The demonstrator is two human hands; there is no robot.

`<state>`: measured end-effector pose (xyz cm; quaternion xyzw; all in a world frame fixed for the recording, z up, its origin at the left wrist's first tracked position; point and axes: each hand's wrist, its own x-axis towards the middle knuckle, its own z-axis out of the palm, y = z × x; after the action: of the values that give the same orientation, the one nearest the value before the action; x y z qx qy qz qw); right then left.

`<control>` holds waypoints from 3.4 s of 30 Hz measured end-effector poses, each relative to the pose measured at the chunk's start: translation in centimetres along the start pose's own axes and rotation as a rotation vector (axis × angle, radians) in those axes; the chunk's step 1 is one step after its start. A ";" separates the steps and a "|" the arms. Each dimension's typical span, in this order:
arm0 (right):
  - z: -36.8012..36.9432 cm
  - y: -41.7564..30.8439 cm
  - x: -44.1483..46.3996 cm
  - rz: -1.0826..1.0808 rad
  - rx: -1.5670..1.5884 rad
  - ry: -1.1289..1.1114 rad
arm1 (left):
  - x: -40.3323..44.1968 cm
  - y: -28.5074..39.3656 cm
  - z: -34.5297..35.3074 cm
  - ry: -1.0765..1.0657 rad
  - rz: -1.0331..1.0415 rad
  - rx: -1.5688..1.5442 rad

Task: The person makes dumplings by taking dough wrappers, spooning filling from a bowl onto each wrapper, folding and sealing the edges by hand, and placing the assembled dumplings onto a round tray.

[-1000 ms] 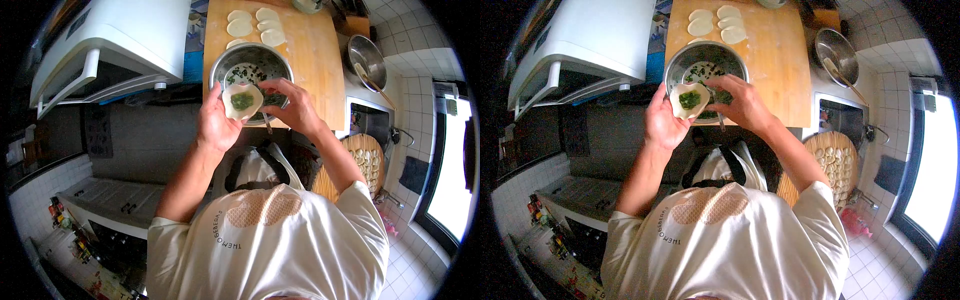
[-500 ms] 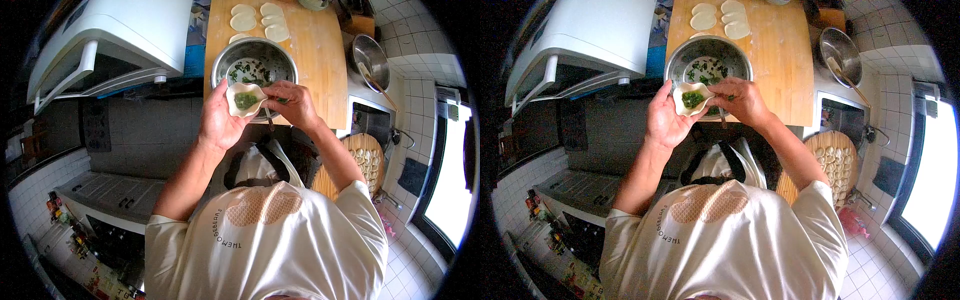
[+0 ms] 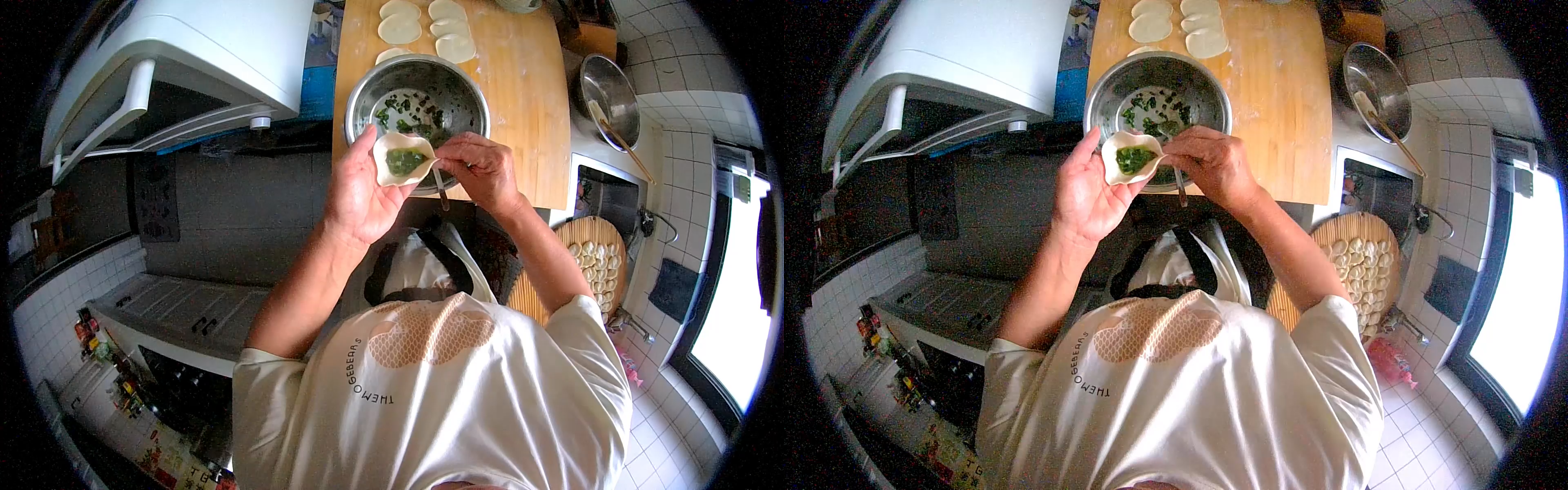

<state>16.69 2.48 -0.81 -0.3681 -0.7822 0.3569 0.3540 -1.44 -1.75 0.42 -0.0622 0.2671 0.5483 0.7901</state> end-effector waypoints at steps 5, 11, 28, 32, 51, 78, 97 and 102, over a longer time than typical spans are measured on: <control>0.0 0.5 -0.4 0.059 -0.018 -0.024 | -0.1 -0.3 0.2 0.013 0.020 0.042; -0.7 -1.0 0.7 0.144 0.123 -0.040 | -0.2 -0.3 0.9 0.028 0.045 0.053; 0.0 0.2 0.6 0.269 0.482 -0.005 | -1.0 -1.2 1.0 -0.164 0.121 0.425; -0.1 0.8 0.3 0.296 0.480 -0.004 | -1.0 -1.5 1.0 -0.181 0.175 0.567; -1.1 -2.7 2.6 -0.186 0.029 -0.117 | -0.5 -0.9 1.0 -0.153 0.263 1.054; -1.6 -5.3 5.1 -0.102 0.036 -0.259 | 0.4 -1.1 1.2 -0.243 0.535 1.228; -1.8 -2.3 4.5 -0.109 0.251 -0.366 | 0.2 -0.5 1.9 -0.318 0.403 0.782; -1.3 -2.0 4.6 -0.052 0.491 -0.347 | 0.7 -0.5 1.8 -0.410 0.437 0.726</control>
<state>14.91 5.71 2.79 -0.1849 -0.7305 0.5836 0.3027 -0.21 -0.66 1.52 0.3855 0.2868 0.5737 0.6633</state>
